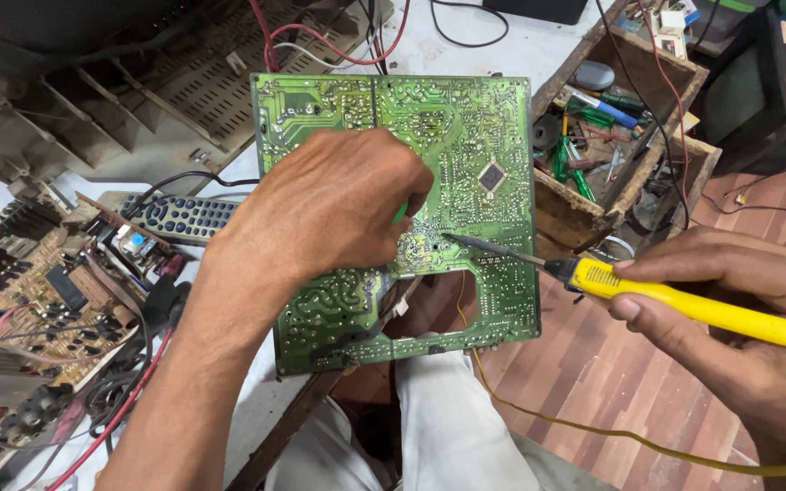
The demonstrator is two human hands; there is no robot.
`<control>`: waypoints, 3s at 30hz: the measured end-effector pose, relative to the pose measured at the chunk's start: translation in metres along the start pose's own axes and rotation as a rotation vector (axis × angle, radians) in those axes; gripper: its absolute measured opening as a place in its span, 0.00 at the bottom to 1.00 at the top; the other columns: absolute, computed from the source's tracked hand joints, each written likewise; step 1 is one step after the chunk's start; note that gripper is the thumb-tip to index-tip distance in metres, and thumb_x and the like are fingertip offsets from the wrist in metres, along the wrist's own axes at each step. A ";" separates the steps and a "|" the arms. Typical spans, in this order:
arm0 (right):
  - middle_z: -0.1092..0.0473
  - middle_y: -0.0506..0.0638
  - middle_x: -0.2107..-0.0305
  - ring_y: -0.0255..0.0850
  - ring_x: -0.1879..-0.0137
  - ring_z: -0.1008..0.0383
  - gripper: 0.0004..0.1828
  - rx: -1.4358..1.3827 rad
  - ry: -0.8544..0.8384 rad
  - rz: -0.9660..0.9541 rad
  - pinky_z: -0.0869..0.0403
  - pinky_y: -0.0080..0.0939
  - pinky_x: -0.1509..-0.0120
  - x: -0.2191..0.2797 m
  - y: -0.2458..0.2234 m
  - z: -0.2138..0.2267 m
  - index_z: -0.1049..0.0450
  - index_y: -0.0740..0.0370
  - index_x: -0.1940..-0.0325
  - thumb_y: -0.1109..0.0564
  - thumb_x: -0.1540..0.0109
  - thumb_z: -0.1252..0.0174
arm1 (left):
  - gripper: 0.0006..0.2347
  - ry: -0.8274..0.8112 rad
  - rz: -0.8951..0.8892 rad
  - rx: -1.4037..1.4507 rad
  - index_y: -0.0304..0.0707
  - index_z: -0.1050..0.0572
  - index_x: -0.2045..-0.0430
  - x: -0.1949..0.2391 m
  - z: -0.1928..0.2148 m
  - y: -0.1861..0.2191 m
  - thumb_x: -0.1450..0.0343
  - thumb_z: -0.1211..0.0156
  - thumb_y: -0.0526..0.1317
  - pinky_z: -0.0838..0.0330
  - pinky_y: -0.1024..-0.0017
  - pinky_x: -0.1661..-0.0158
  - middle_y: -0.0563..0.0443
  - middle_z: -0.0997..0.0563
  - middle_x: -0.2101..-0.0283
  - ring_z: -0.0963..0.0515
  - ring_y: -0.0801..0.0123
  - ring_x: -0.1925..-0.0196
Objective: The person uses a soldering iron and solder wire to reflow solder joints on a green circuit board. They move the iron across multiple points while feeding solder, then briefly lift the board to inspect the work.
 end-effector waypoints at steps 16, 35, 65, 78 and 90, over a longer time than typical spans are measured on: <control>0.21 0.57 0.66 0.39 0.65 0.19 0.10 -0.009 0.009 0.012 0.24 0.32 0.60 -0.002 -0.005 0.002 0.20 0.71 0.58 0.67 0.43 0.33 | 0.06 -0.037 0.041 -0.002 0.33 0.19 0.80 0.000 -0.001 -0.004 0.46 0.36 0.27 0.27 0.52 0.69 0.38 0.19 0.77 0.18 0.48 0.72; 0.23 0.56 0.63 0.38 0.63 0.17 0.13 -0.033 -0.024 0.003 0.22 0.32 0.59 0.003 -0.003 -0.003 0.20 0.70 0.54 0.65 0.42 0.34 | 0.05 -0.069 0.143 -0.055 0.34 0.20 0.82 0.004 0.010 -0.019 0.46 0.38 0.27 0.26 0.51 0.70 0.36 0.19 0.77 0.18 0.45 0.72; 0.25 0.59 0.64 0.42 0.66 0.20 0.27 0.048 -0.108 0.010 0.18 0.38 0.59 0.016 0.242 0.011 0.29 0.69 0.36 0.48 0.33 0.40 | 0.04 -0.239 0.794 -0.166 0.33 0.18 0.81 0.132 0.074 -0.100 0.45 0.37 0.28 0.21 0.56 0.66 0.39 0.16 0.73 0.15 0.52 0.71; 0.23 0.61 0.70 0.44 0.67 0.21 0.27 -0.084 -0.057 -0.194 0.21 0.40 0.65 0.012 0.338 0.019 0.35 0.75 0.34 0.51 0.29 0.44 | 0.12 -0.368 0.753 -0.246 0.29 0.17 0.73 0.126 0.006 -0.143 0.45 0.30 0.36 0.20 0.60 0.55 0.35 0.16 0.62 0.14 0.48 0.60; 0.26 0.60 0.64 0.45 0.62 0.21 0.12 -0.022 0.052 0.050 0.19 0.40 0.56 0.012 0.001 0.022 0.23 0.72 0.51 0.62 0.37 0.38 | 0.14 -0.430 0.824 -0.202 0.32 0.17 0.68 0.122 0.002 -0.137 0.45 0.31 0.35 0.21 0.59 0.52 0.37 0.15 0.60 0.15 0.49 0.56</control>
Point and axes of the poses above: each hand's wrist, its own x-axis away from the middle knuckle, its own z-axis out of the back of the hand, y = z × x, the point moved 9 cm from there along -x, towards the middle knuckle
